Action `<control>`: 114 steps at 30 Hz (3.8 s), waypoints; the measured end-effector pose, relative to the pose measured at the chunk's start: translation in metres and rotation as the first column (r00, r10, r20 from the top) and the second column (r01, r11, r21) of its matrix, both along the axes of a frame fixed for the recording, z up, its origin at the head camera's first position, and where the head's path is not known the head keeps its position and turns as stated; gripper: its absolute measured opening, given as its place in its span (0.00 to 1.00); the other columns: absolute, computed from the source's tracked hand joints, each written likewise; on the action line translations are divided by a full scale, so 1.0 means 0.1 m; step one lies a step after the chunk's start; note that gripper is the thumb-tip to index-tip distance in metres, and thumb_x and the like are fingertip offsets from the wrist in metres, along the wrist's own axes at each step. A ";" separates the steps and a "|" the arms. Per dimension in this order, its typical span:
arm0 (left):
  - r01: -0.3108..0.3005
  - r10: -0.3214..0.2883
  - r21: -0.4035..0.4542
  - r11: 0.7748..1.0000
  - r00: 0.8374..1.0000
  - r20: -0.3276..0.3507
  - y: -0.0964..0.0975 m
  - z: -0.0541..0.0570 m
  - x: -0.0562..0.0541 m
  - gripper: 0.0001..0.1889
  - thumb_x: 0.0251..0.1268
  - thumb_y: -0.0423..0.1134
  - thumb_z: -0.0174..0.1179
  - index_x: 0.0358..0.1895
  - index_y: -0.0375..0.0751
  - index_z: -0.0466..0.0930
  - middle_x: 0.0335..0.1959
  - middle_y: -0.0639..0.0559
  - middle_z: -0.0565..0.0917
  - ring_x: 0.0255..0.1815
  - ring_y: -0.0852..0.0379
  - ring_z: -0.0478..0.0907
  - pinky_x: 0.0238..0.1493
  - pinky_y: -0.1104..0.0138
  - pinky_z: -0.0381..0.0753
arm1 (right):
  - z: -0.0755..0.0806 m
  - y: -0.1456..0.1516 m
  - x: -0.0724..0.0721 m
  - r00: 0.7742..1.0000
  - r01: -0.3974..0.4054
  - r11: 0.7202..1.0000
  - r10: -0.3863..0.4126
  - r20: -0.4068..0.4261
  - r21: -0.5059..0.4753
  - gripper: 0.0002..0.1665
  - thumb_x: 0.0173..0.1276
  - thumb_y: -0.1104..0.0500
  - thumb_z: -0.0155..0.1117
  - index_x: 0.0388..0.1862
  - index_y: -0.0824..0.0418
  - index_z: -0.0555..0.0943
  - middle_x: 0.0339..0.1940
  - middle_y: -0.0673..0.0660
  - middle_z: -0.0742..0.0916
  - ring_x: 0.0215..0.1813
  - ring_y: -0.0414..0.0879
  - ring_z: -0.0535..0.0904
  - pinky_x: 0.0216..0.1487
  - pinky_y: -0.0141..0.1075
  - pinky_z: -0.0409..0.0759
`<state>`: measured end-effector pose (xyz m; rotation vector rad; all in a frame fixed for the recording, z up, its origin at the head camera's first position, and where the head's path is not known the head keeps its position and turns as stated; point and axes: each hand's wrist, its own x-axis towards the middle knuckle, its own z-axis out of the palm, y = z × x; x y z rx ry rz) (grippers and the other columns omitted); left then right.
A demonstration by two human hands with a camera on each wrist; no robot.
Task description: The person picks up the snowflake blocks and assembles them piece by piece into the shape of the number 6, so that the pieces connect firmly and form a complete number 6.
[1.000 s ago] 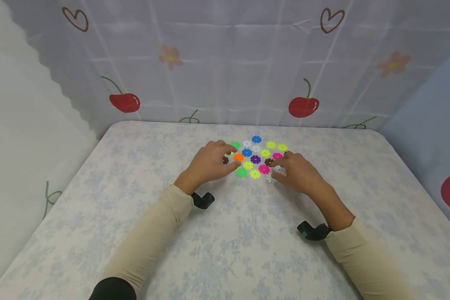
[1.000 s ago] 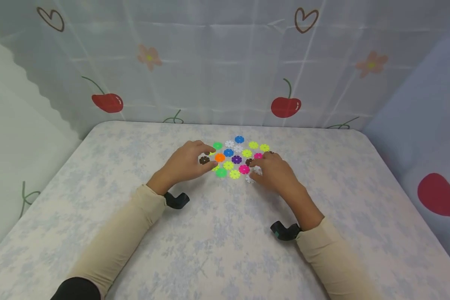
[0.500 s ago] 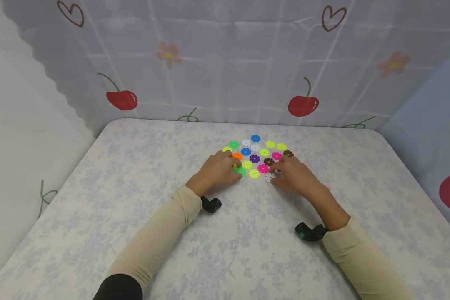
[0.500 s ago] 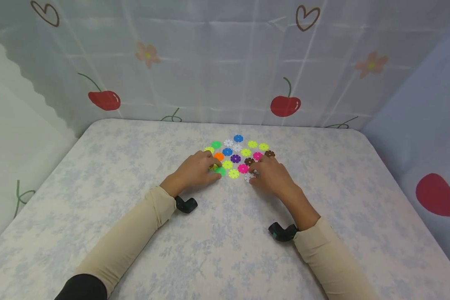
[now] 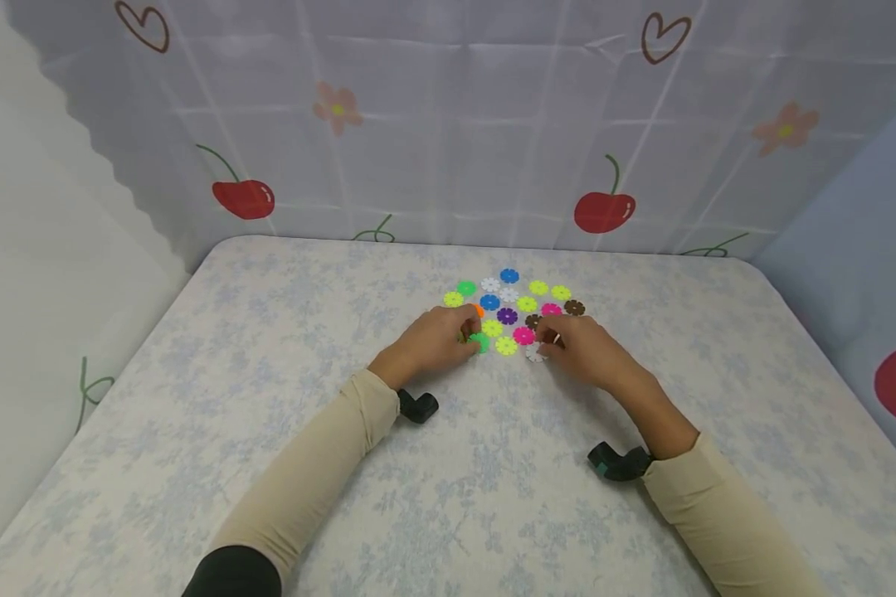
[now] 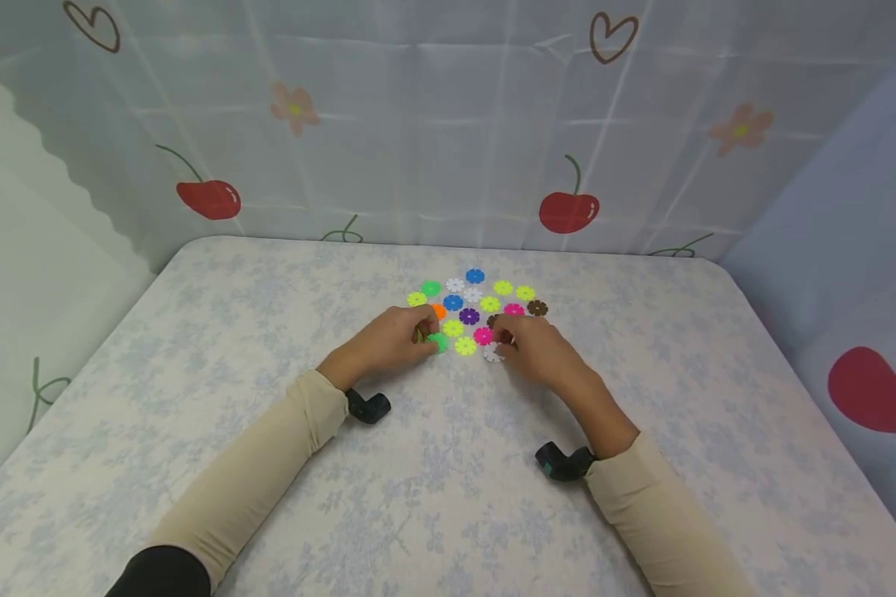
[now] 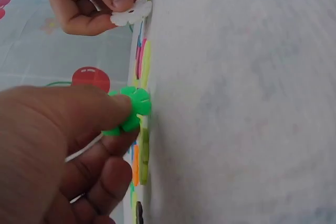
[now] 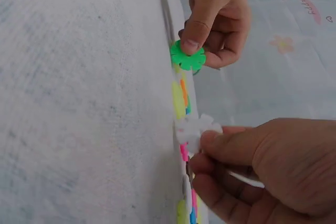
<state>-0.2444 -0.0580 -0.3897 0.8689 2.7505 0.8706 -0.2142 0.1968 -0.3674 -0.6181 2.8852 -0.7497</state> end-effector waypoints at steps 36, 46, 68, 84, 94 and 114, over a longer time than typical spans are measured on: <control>-0.192 -0.110 0.502 0.843 0.853 0.511 -0.01 0.08 0.10 0.05 0.70 0.30 0.64 0.41 0.30 0.83 0.32 0.44 0.87 0.31 0.49 0.86 0.42 0.58 0.85 | -0.10 -0.23 0.12 0.933 -0.283 0.923 0.202 -0.298 -0.261 0.13 0.57 0.73 0.76 0.32 0.62 0.81 0.32 0.51 0.86 0.34 0.43 0.86 0.37 0.37 0.86; -0.150 -0.130 0.496 0.855 0.864 0.487 0.00 0.03 0.11 0.05 0.71 0.31 0.62 0.41 0.31 0.82 0.31 0.43 0.86 0.33 0.45 0.86 0.41 0.60 0.85 | -0.10 -0.24 0.14 0.942 -0.255 0.940 0.189 -0.277 -0.225 0.11 0.58 0.72 0.77 0.33 0.62 0.83 0.32 0.51 0.85 0.36 0.43 0.86 0.39 0.36 0.85; -0.131 -0.150 0.442 0.887 0.825 0.545 -0.08 -0.03 0.05 0.10 0.70 0.31 0.62 0.51 0.34 0.82 0.45 0.43 0.83 0.40 0.49 0.85 0.46 0.61 0.85 | 0.06 0.24 -0.02 0.999 0.049 0.994 -0.047 -0.024 0.096 0.13 0.66 0.61 0.74 0.47 0.65 0.85 0.37 0.56 0.85 0.41 0.52 0.79 0.43 0.47 0.81; -0.110 -0.186 0.456 0.883 0.811 0.555 -0.08 -0.06 0.04 0.09 0.71 0.30 0.62 0.51 0.33 0.82 0.46 0.43 0.83 0.42 0.50 0.85 0.48 0.61 0.84 | 0.05 0.47 -0.03 0.997 -0.036 0.994 0.028 0.075 0.101 0.10 0.65 0.67 0.73 0.42 0.63 0.80 0.35 0.55 0.80 0.40 0.51 0.75 0.42 0.44 0.79; -0.069 -0.212 0.448 0.891 0.810 0.546 -0.08 -0.08 0.03 0.10 0.73 0.30 0.60 0.53 0.34 0.82 0.44 0.43 0.84 0.42 0.50 0.85 0.49 0.61 0.84 | 0.04 0.26 0.01 0.973 0.118 0.937 -0.042 0.227 -0.330 0.09 0.71 0.63 0.69 0.47 0.66 0.81 0.39 0.60 0.86 0.41 0.55 0.84 0.44 0.41 0.85; 0.016 -0.226 0.415 0.910 0.857 0.463 -0.05 -0.10 0.06 0.09 0.72 0.31 0.62 0.51 0.38 0.86 0.40 0.47 0.85 0.38 0.52 0.82 0.44 0.63 0.81 | -0.12 -0.08 0.09 0.956 0.128 0.855 0.028 0.291 -0.502 0.05 0.70 0.66 0.68 0.42 0.67 0.83 0.35 0.59 0.87 0.36 0.55 0.85 0.41 0.39 0.85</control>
